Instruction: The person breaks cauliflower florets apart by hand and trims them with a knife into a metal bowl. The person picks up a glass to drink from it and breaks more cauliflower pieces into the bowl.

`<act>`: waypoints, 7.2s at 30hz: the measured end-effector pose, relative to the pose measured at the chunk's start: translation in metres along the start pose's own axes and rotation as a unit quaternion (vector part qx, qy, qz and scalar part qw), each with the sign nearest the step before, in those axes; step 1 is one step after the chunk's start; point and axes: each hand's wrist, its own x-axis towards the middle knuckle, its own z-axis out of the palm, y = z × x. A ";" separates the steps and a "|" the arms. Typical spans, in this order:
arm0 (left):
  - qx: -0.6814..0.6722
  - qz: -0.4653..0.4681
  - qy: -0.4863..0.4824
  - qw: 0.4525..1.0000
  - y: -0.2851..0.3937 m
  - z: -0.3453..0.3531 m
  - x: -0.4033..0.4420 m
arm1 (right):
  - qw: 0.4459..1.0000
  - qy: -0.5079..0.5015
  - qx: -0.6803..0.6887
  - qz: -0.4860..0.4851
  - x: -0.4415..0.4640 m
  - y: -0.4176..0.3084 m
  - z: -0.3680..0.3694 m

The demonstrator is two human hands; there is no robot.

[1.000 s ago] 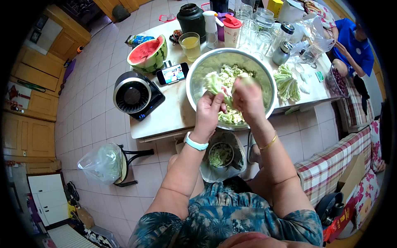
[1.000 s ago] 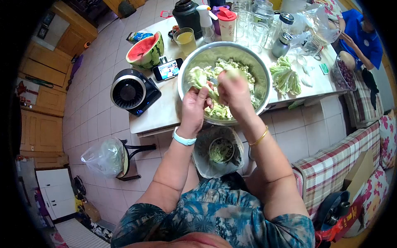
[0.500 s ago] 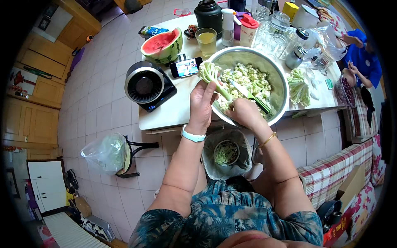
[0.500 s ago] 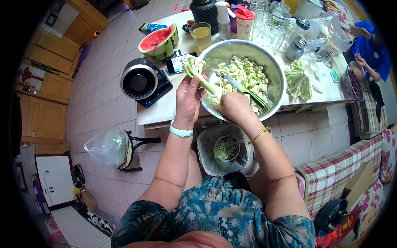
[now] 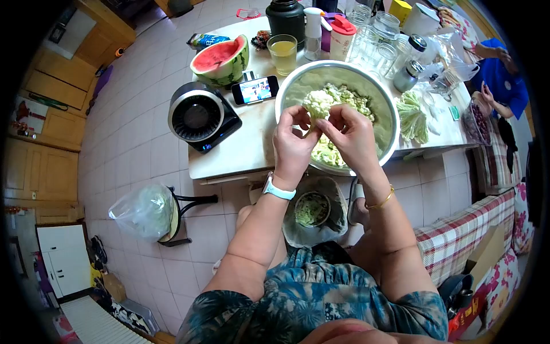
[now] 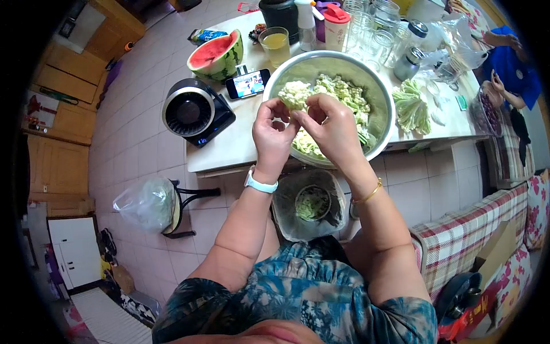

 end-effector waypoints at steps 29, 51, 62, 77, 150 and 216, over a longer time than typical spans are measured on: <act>-0.299 -0.181 -0.128 0.928 0.008 -0.008 0.001 | 0.800 -0.063 0.530 0.273 0.001 0.039 0.000; -0.263 -0.164 -0.033 0.950 -0.002 -0.024 0.013 | 0.960 -0.155 -0.225 0.064 0.001 0.030 0.002; -0.155 -0.087 -0.093 0.980 -0.010 -0.005 0.002 | 0.987 -0.059 0.122 0.086 0.010 0.040 -0.006; -0.245 -0.134 -0.063 0.958 0.010 -0.007 0.003 | 0.988 -0.109 0.043 0.100 0.002 0.015 -0.012; 0.072 0.198 -0.207 0.955 0.013 0.034 -0.019 | 0.904 -0.067 0.327 0.266 -0.017 0.005 -0.071; -0.285 -0.119 -0.077 0.948 0.006 0.028 -0.001 | 0.917 -0.046 0.344 0.196 -0.009 0.037 -0.014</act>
